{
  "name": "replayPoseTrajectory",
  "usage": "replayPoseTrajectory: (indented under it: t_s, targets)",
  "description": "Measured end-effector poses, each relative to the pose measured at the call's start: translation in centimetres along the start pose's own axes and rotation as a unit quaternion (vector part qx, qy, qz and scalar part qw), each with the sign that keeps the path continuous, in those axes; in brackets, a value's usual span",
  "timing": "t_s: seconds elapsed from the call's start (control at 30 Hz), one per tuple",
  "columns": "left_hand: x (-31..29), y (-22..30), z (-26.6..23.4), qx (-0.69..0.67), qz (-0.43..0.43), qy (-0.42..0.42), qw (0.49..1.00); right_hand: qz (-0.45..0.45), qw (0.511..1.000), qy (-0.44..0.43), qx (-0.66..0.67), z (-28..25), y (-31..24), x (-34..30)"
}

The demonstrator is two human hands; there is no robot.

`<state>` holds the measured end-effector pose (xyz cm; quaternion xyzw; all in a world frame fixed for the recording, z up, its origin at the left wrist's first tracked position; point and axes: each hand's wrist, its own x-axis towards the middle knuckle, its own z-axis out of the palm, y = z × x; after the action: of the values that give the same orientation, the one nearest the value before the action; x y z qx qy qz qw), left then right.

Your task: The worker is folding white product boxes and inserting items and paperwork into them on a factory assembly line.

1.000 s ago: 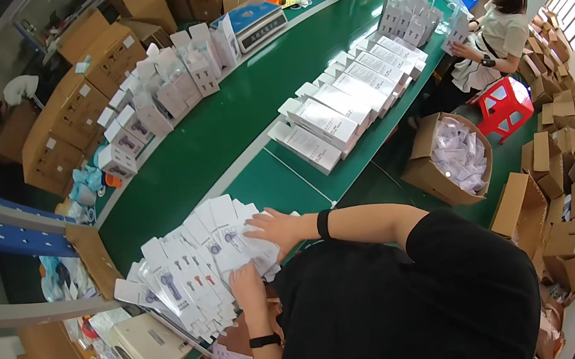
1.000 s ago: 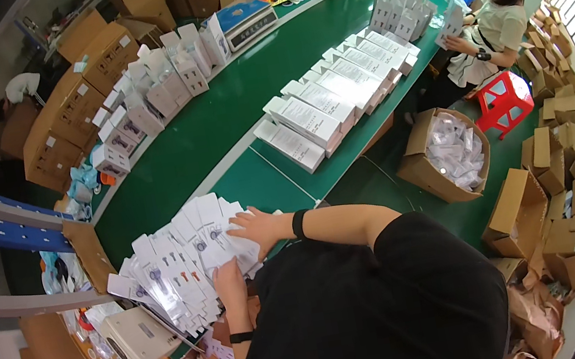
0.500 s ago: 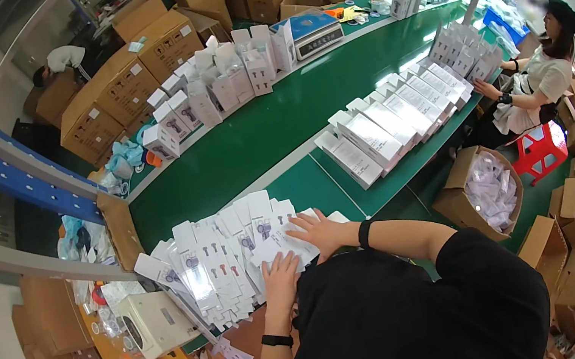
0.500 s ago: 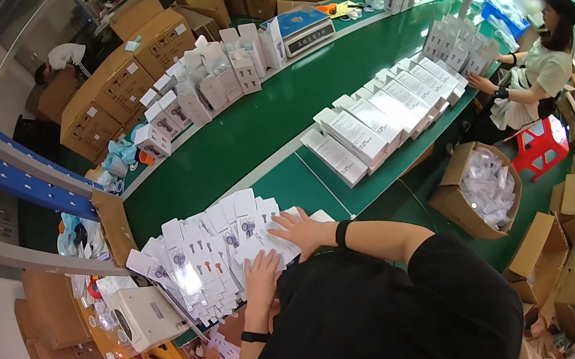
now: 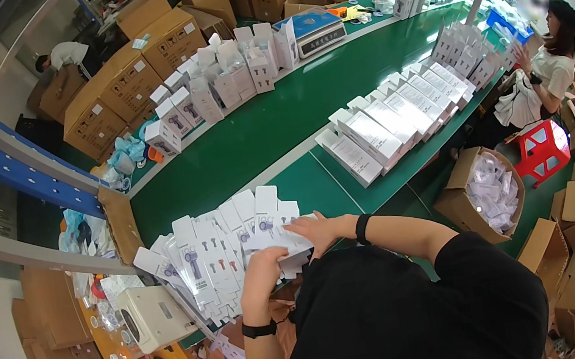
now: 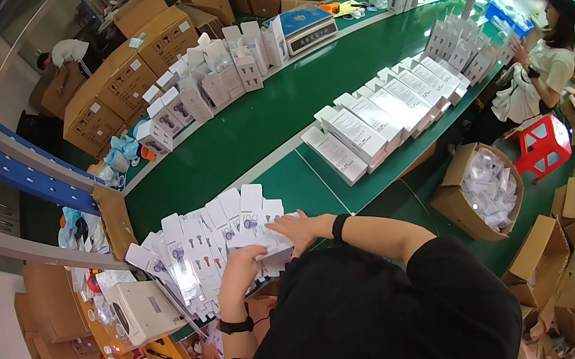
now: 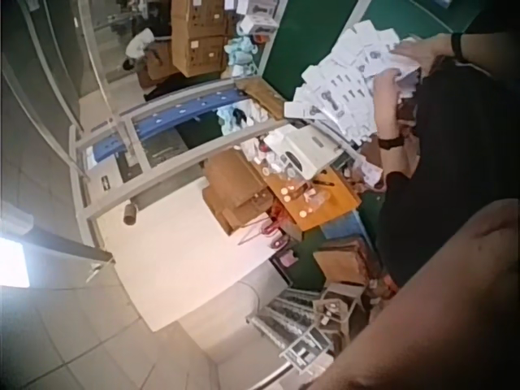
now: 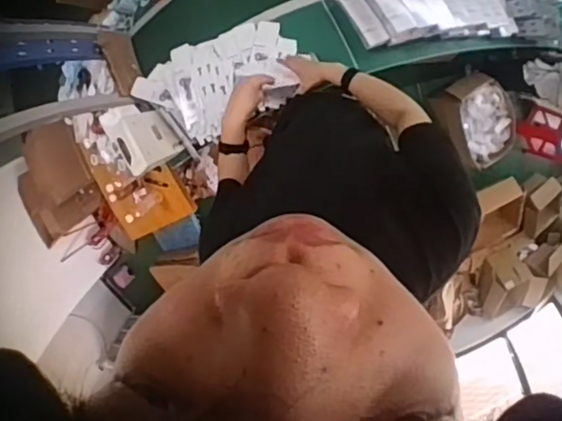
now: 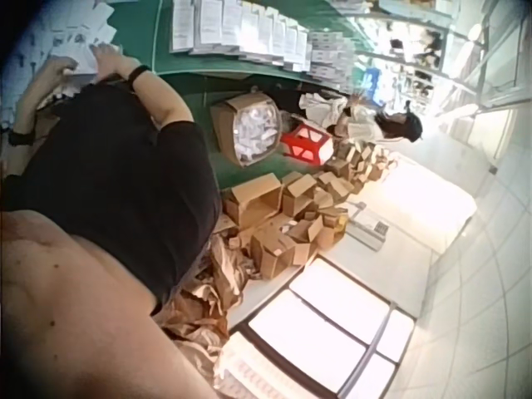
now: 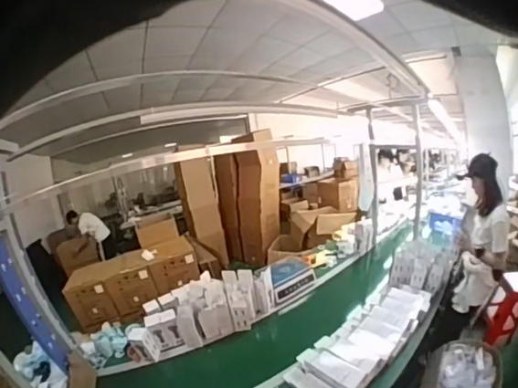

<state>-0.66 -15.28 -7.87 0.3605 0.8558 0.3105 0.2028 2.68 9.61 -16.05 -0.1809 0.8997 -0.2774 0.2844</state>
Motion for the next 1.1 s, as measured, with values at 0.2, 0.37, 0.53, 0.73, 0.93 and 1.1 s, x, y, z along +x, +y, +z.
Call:
replayPoseTrajectory:
  t_s: [0.2,0.37,0.53,0.73,0.93,1.1]
  targets:
    - [1.1,1.2,-0.3,-0.048,0.047,0.113,0.991,-0.02,0.999,0.006,-0.034,1.7,0.5,0.8]
    - [0.7,-2.7,0.8,-0.024,-0.083,0.219,0.972,-0.046,0.983,-0.015,-0.179,2.5,1.7,1.3]
    - [-3.3,-5.2,2.9,-0.062,-0.265,0.276,0.922,-0.019,0.982,0.102,-0.158,2.5,1.5,0.8]
    - [-5.8,-5.5,6.0,-0.077,-0.312,0.279,0.905,0.039,0.977,0.166,-0.128,3.8,-0.2,2.5]
    - [-5.0,-4.8,7.2,-0.092,-0.315,0.274,0.904,0.061,0.982,0.146,-0.105,1.9,-1.3,3.9]
    - [-3.8,-2.3,4.6,0.066,-0.164,0.475,0.862,-0.025,0.96,0.266,-0.083,-0.3,-1.4,1.9]
